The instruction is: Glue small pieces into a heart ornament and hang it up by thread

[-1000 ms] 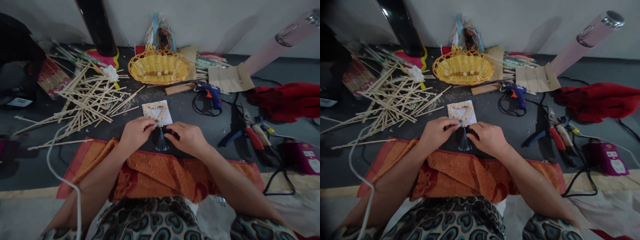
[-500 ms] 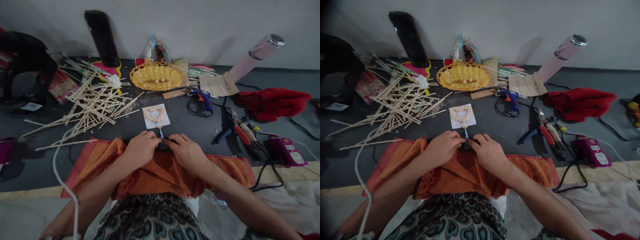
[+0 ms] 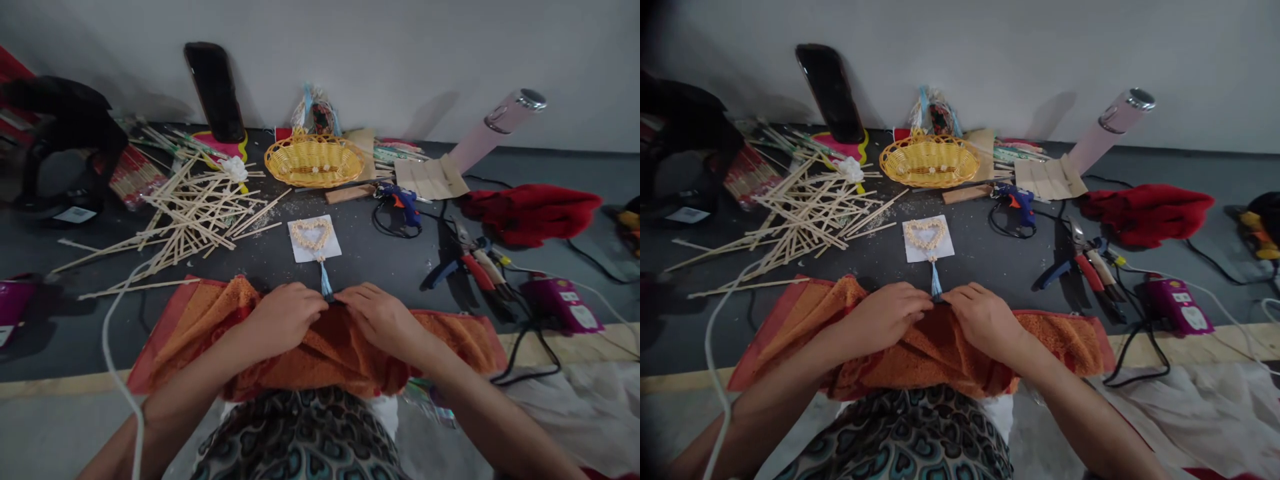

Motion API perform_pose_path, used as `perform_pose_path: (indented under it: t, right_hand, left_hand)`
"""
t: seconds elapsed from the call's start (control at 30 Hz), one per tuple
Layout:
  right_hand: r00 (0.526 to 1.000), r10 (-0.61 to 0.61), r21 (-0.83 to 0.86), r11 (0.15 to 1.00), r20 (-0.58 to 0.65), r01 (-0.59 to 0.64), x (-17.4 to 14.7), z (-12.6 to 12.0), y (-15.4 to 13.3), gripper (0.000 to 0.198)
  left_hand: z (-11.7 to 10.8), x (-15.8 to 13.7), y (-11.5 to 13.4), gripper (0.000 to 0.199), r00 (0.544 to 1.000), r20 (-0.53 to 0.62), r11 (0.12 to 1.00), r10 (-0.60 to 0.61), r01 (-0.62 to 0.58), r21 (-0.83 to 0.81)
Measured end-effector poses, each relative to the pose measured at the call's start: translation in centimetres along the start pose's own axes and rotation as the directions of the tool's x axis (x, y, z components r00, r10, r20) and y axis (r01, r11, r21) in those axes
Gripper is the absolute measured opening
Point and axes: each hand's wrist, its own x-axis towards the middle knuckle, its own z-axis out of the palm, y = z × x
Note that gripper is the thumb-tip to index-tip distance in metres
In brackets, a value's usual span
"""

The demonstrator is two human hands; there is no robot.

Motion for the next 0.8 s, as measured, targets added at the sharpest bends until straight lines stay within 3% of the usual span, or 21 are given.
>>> perform_pose_path:
  t: [0.07, 0.13, 0.27, 0.33, 0.47, 0.6, 0.8]
  right_hand:
    - [0.999, 0.016, 0.045, 0.999, 0.032, -0.018, 0.2, -0.8, 0.2, 0.030]
    - [0.999, 0.046, 0.066, 0.997, -0.010, -0.046, 1.0, -1.9, 1.0, 0.027]
    - [0.981, 0.099, 0.089, 0.992, -0.168, -0.085, 4.7, -3.5, 3.4, 0.025]
    - [0.971, 0.117, 0.084, 0.991, -0.207, -0.101, 7.1, -3.7, 4.6, 0.026]
    - [0.970, 0.038, -0.011, 0.999, -0.239, -0.041, 11.9, -2.8, 6.0, 0.025]
    - [0.981, -0.072, -0.109, 0.993, -0.182, 0.053, 15.1, -1.5, 6.3, 0.026]
    - [0.998, -0.058, -0.201, 0.978, -0.026, 0.051, 17.3, -1.2, 5.7, 0.024]
  left_hand:
    - [-0.9, -0.2, -0.3, 0.027, 1.000, -0.003, 0.998, -0.023, 0.023, -0.060]
    - [-2.0, 0.0, -1.1, 0.025, 0.986, -0.126, 0.991, -0.113, 0.104, -0.081]
    - [-3.5, 2.1, -3.9, 0.023, 0.873, -0.412, 0.960, -0.261, 0.280, -0.015]
    - [-3.6, 3.4, -5.6, 0.023, 0.821, -0.493, 0.942, -0.289, 0.335, 0.006]
    - [-2.8, 5.1, -7.9, 0.038, 0.790, -0.544, 0.949, -0.282, 0.312, -0.039]
    - [-1.8, 5.4, -8.6, 0.050, 0.774, -0.565, 0.956, -0.285, 0.276, -0.103]
    - [-1.4, 5.2, -8.6, 0.053, 0.778, -0.567, 0.959, -0.272, 0.268, -0.093]
